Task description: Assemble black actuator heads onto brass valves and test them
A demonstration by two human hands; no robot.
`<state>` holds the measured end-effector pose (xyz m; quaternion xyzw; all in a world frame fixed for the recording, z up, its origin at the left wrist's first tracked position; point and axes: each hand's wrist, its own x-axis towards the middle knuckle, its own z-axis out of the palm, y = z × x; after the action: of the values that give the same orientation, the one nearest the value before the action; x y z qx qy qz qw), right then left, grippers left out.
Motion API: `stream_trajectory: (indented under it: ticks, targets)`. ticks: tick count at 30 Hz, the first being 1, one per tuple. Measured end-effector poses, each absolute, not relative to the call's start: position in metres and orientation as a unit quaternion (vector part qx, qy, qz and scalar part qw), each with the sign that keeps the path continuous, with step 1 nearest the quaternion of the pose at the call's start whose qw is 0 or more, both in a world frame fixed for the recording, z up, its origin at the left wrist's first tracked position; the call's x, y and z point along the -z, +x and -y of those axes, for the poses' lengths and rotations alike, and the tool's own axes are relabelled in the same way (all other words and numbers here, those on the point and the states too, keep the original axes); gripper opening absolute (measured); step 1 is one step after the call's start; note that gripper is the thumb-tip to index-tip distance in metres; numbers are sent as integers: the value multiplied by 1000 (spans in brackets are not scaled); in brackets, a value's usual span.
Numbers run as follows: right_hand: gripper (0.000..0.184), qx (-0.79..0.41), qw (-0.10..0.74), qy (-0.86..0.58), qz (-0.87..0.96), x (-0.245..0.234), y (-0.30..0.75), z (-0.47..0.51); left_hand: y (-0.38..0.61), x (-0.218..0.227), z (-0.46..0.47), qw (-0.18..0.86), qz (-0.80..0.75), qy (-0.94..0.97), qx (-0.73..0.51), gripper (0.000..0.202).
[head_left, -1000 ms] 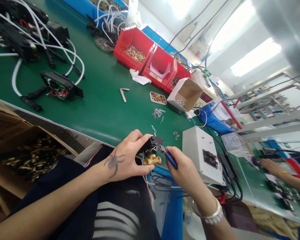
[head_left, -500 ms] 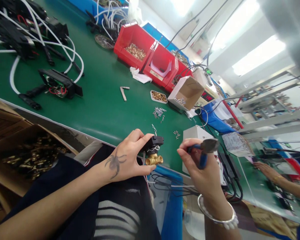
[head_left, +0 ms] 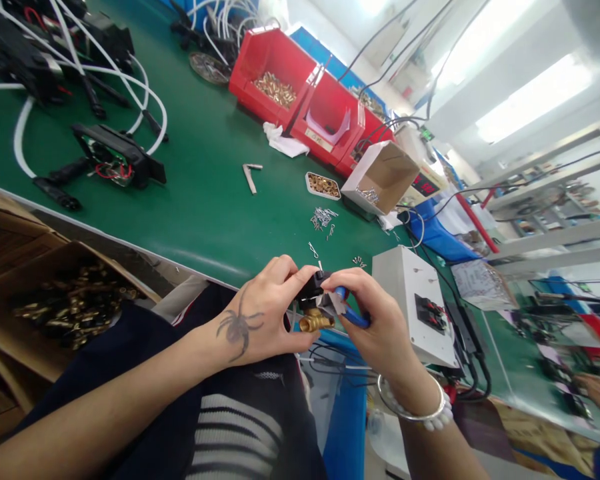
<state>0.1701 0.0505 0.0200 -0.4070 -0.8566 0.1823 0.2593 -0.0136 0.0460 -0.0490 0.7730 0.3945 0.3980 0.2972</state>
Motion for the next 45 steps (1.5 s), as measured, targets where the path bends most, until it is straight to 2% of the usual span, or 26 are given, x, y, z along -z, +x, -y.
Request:
stream_trajectory:
  ticks: [3, 7, 9, 11, 13, 14, 17, 18, 19, 22, 23, 24, 25, 28, 29, 30, 33, 34, 35, 36, 38, 39, 40, 41, 44, 45]
  targets:
    - [21, -218, 234, -469, 823, -30, 170, -45, -13, 50, -44, 300, -390, 771, -405, 61]
    - [49, -261, 183, -566, 761, -61, 183, -29, -11, 57, -42, 297, -399, 753, -431, 66]
    - [42, -215, 266, -602, 721, -71, 189, -21, -10, 61, -41, 304, -404, 738, -447, 71]
    - [31, -150, 421, -600, 663, -68, 191, -17, -8, 64, -39, 316, -405, 725, -459, 72]
    - [27, -105, 489, -570, 651, -57, 193, -17, -8, 64, -38, 322, -403, 721, -463, 71]
    - [25, -105, 464, -561, 678, -51, 193, -18, -7, 64, -37, 322, -400, 723, -462, 70]
    - [21, -106, 258, -557, 782, -43, 200, -21, -6, 63, -36, 309, -392, 736, -457, 70]
    - [20, -86, 227, -563, 790, -44, 203, -21, -6, 63, -36, 308, -391, 738, -456, 70]
    - [20, -50, 237, -578, 779, -45, 206, -20, -6, 62, -37, 309, -391, 737, -457, 69]
    - [21, 54, 457, -596, 658, -45, 213, -16, -6, 61, -39, 331, -398, 725, -455, 68]
    - [19, 70, 503, -586, 632, -42, 213, -15, -7, 60, -39, 338, -400, 722, -452, 68]
    - [17, 67, 497, -576, 645, -39, 213, -15, -7, 59, -40, 343, -401, 722, -448, 68]
    - [16, 47, 439, -567, 695, -35, 213, -15, -7, 58, -40, 345, -400, 724, -443, 69]
    - [17, -29, 157, -519, 840, -31, 213, -18, -7, 58, -41, 342, -396, 729, -441, 69]
    - [17, -33, 132, -513, 848, -32, 213, -19, -7, 59, -41, 340, -394, 729, -444, 69]
    - [16, -17, 170, -527, 832, -33, 213, -20, -7, 59, -41, 340, -393, 727, -449, 69]
    - [13, 51, 458, -568, 682, -31, 213, -24, -8, 61, -41, 350, -391, 717, -458, 69]
    - [13, 56, 511, -565, 645, -27, 214, -26, -9, 61, -42, 355, -391, 715, -457, 70]
    - [12, 45, 510, -562, 650, -23, 214, -27, -10, 61, -42, 360, -391, 715, -454, 70]
    - [12, 21, 458, -559, 691, -19, 215, -28, -11, 61, -42, 363, -392, 716, -450, 70]
    - [15, -27, 273, -544, 793, -14, 217, -29, -12, 60, -42, 369, -391, 716, -445, 69]
    - [16, -35, 207, -534, 819, -13, 217, -29, -12, 60, -43, 371, -390, 715, -446, 68]
    - [17, -26, 192, -535, 823, -13, 218, -29, -12, 61, -43, 372, -389, 713, -450, 68]
    - [16, 0, 234, -549, 803, -14, 218, -28, -12, 61, -43, 372, -388, 711, -454, 68]
    - [14, 81, 438, -578, 683, -16, 215, -26, -11, 63, -43, 366, -384, 712, -460, 69]
    - [14, 75, 446, -575, 682, -15, 214, -26, -11, 64, -43, 364, -383, 714, -459, 69]
